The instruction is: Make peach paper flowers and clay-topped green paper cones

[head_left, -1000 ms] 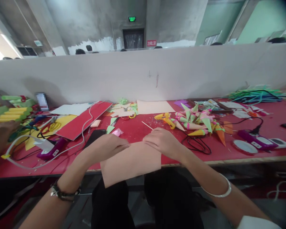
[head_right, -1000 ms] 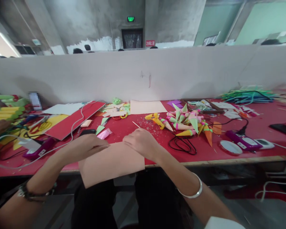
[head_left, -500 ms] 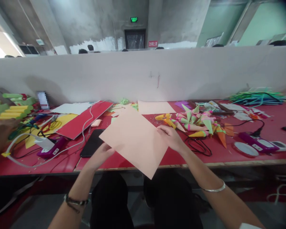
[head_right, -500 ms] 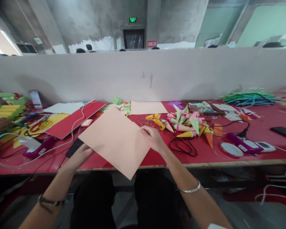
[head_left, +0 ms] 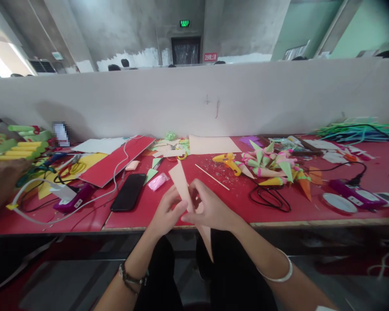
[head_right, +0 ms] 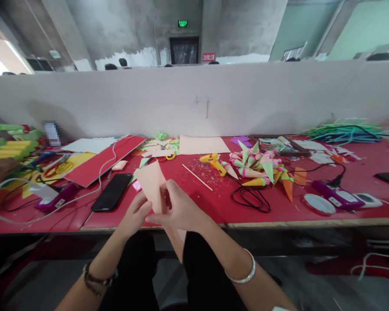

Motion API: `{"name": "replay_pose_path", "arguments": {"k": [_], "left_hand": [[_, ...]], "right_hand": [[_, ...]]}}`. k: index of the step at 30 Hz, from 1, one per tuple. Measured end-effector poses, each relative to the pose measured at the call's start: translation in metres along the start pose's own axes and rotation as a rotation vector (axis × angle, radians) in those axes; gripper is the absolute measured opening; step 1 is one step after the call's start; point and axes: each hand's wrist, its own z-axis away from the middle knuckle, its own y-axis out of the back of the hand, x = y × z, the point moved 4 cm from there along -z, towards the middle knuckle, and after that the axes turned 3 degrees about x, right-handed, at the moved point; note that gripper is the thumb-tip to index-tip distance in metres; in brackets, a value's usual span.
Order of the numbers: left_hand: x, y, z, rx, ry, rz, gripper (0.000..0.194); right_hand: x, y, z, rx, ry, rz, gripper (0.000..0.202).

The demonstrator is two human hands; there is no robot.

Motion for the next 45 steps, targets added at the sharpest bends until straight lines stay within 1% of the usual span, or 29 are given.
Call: {"name": "replay_pose_path", "arguments": {"k": [2, 4, 11, 14, 16, 18, 20, 22, 25, 27, 28, 29, 30, 32, 33, 34, 36, 37, 38, 39, 41, 43, 45], "left_hand": [[0.0, -0.001, -0.001, -0.043, -0.018, 0.017, 0.037], [-0.001, -0.003, -0.002, -0.073, -0.022, 0.052, 0.038], [-0.005, -0.006, -0.005, -0.041, -0.051, 0.111, 0.044], [-0.005, -0.005, -0.005, -0.071, -0.049, 0.136, 0.044], [-0.007, -0.003, -0.004, -0.088, -0.016, 0.155, 0.043], [-0.011, 0.001, -0.001, -0.054, 0.047, 0.154, 0.04], [-0.016, 0.009, 0.003, 0.001, 0.119, 0.143, 0.036], [-0.021, 0.02, 0.007, 0.031, 0.188, 0.14, 0.032], [-0.028, 0.041, 0.009, 0.021, 0.252, 0.124, 0.033], [-0.035, 0.057, 0.005, 0.004, 0.281, 0.044, 0.032], [-0.038, 0.064, 0.002, -0.005, 0.299, -0.027, 0.032], [-0.041, 0.07, -0.001, 0.02, 0.307, -0.115, 0.034], [-0.042, 0.076, -0.005, 0.094, 0.295, -0.227, 0.038], [-0.033, 0.084, -0.012, 0.328, 0.193, -0.5, 0.05], [-0.023, 0.083, -0.015, 0.452, 0.108, -0.631, 0.055], [-0.012, 0.078, -0.02, 0.505, 0.006, -0.726, 0.057], [0.01, 0.063, -0.03, 0.511, -0.152, -0.787, 0.053], [0.018, 0.055, -0.037, 0.463, -0.213, -0.782, 0.047], [0.025, 0.049, -0.044, 0.415, -0.24, -0.752, 0.042], [0.028, 0.046, -0.051, 0.395, -0.229, -0.698, 0.038], [0.029, 0.044, -0.064, 0.402, -0.172, -0.609, 0.031], [0.023, 0.045, -0.074, 0.423, -0.095, -0.546, 0.028], [0.016, 0.046, -0.08, 0.421, -0.025, -0.477, 0.029]], "right_hand": [[0.0, 0.001, 0.001, -0.038, -0.01, -0.005, 0.038], [0.001, 0.004, 0.003, -0.045, 0.0, -0.017, 0.038], [-0.004, 0.008, 0.001, -0.096, 0.07, -0.092, 0.033], [-0.005, 0.009, 0.001, -0.1, 0.1, -0.139, 0.031], [-0.004, 0.008, 0.002, -0.093, 0.115, -0.161, 0.025], [-0.002, 0.01, 0.002, -0.038, 0.112, -0.132, 0.016], [0.001, 0.015, 0.001, 0.082, 0.077, -0.083, 0.01], [0.006, 0.025, 0.0, 0.234, 0.036, -0.038, 0.014], [0.01, 0.047, 0.0, 0.438, 0.004, 0.096, 0.016], [0.009, 0.062, 0.002, 0.538, 0.004, 0.245, 0.021], [0.006, 0.068, 0.002, 0.567, 0.019, 0.304, 0.024], [0.003, 0.072, 0.003, 0.567, 0.048, 0.34, 0.026], [0.0, 0.074, 0.002, 0.553, 0.082, 0.358, 0.025], [-0.008, 0.074, 0.002, 0.496, 0.156, 0.358, 0.022], [-0.011, 0.073, 0.001, 0.467, 0.187, 0.351, 0.02], [-0.014, 0.071, 0.001, 0.445, 0.214, 0.342, 0.018], [-0.018, 0.066, 0.001, 0.416, 0.247, 0.321, 0.018], [-0.018, 0.064, 0.001, 0.411, 0.249, 0.31, 0.019], [-0.018, 0.063, 0.001, 0.412, 0.24, 0.3, 0.02], [-0.016, 0.062, 0.001, 0.422, 0.221, 0.285, 0.02], [-0.012, 0.063, 0.002, 0.458, 0.173, 0.225, 0.021], [-0.006, 0.065, 0.002, 0.508, 0.134, 0.134, 0.022], [0.002, 0.066, 0.003, 0.563, 0.101, 0.046, 0.022]]}}
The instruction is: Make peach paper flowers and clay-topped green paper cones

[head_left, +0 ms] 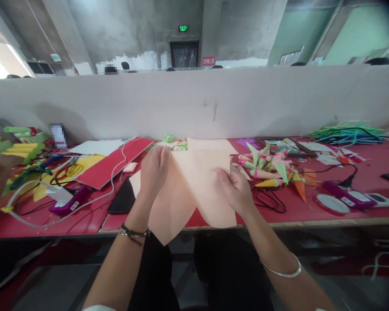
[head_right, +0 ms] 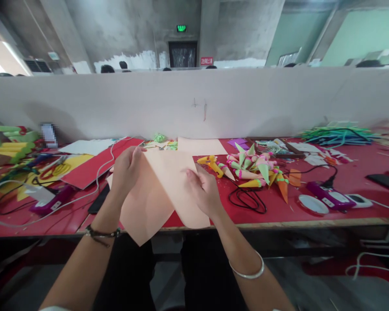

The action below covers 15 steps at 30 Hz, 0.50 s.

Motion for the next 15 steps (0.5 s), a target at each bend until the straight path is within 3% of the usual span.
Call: {"name": "replay_pose_path", "arguments": {"k": [3, 7, 15], "left_hand": [[-0.004, -0.004, 0.0, -0.025, 0.056, 0.074, 0.035], [-0.007, -0.007, 0.001, -0.028, 0.078, 0.085, 0.036], [-0.013, -0.014, -0.001, -0.081, 0.12, 0.177, 0.034]], "right_hand": [[0.016, 0.001, 0.001, 0.068, -0.113, -0.077, 0.023], [0.034, -0.002, 0.002, 0.044, -0.288, -0.192, 0.025], [0.031, 0.006, -0.006, 0.155, -0.269, 0.002, 0.035]]}}
